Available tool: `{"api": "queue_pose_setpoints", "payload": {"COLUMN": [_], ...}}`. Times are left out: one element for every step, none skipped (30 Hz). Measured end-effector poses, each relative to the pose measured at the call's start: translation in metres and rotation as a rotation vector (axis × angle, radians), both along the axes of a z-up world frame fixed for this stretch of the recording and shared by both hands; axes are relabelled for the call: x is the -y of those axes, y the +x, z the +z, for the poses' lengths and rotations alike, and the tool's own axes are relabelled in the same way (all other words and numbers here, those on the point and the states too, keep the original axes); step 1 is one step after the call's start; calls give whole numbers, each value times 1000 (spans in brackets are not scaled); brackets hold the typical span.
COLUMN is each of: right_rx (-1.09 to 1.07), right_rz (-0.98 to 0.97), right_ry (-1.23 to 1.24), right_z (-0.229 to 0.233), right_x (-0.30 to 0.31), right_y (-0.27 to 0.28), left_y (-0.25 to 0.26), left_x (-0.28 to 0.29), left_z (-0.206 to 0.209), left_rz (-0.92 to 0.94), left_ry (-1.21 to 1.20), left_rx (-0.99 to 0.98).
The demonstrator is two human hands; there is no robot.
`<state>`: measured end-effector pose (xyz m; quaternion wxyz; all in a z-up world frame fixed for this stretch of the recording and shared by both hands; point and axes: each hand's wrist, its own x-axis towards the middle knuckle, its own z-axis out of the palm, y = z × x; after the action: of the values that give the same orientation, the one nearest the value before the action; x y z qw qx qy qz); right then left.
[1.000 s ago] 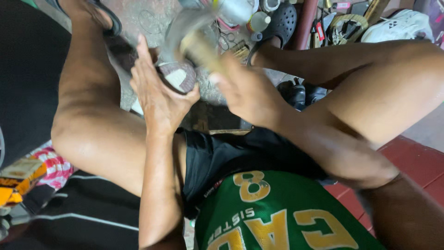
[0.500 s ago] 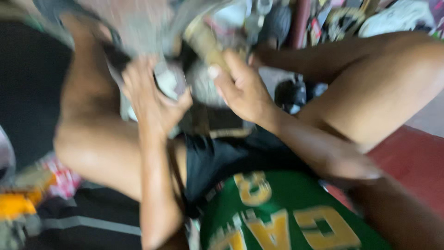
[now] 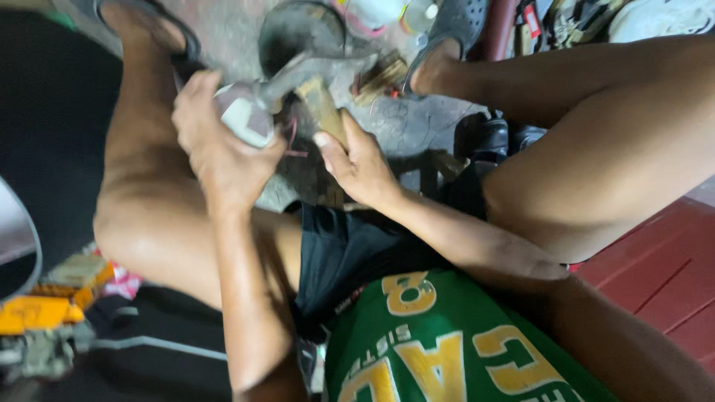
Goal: The person is repairing a pink sneaker. They use a hammer to tap along the white sole where it meets the upper, likely to reattach or secure the sole. The person holds the shoe with one hand and uses the hammer with the other.
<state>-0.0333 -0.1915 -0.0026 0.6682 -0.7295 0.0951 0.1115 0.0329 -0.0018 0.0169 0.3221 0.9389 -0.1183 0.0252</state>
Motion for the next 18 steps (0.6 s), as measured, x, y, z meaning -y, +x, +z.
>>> {"api": "queue_pose_setpoints", "payload": {"right_rx": [-61, -121, -181, -106, -31, 48, -25, -59, -96, -88, -80, -111, -108, -143, -181, -208, -235, -247], "right_rz": [-56, -94, -130, -178, -227, -301, -160, -36, 87, 75, 65, 66, 14, -37, -91, -66, -40, -12], "right_ry": [49, 110, 172, 205, 239, 263, 163, 45, -72, -35, 3, 62, 141, 232, 320, 281, 242, 201], "right_z": [2, 4, 5, 9, 12, 14, 16, 12, 11, 13, 18, 26, 28, 33, 39, 41, 44, 46], "right_x": [2, 5, 7, 6, 6, 6, 4, 4, 6, 10, 16, 17, 20, 24, 27, 30, 32, 35], "right_y": [4, 5, 9, 4, -2, -7, -12, -4, 4, 10, 12, 4, 6, 3, -1, 0, 1, 5], "left_y": [4, 0, 1, -5, -6, -6, -14, -8, -3, 2, 4, -6, -5, -9, -22, -18, -23, -21], "left_x": [0, -1, -1, -1, 0, 1, -1, 1, 3, 4, 4, -1, -4, -7, -11, -12, -16, -16], "left_z": [0, 4, 5, 6, 5, 5, 11, 12, 14, 15, 14, 17, 12, 9, 12, 7, 10, 11], "left_rz": [-3, 11, 24, 30, 36, 17, 3, -32, -66, -57, -47, -27, -35, -38, -31, -52, -62, -72], "left_ry": [-11, -13, -15, -1, 13, 19, 32, 25, 17, 18, 18, 37, 34, 43, 57, 48, 45, 40], "left_rx": [-10, -19, -28, -54, -81, -108, -131, -115, -99, -83, -67, -91, -69, -85, -116, -105, -108, -96]}}
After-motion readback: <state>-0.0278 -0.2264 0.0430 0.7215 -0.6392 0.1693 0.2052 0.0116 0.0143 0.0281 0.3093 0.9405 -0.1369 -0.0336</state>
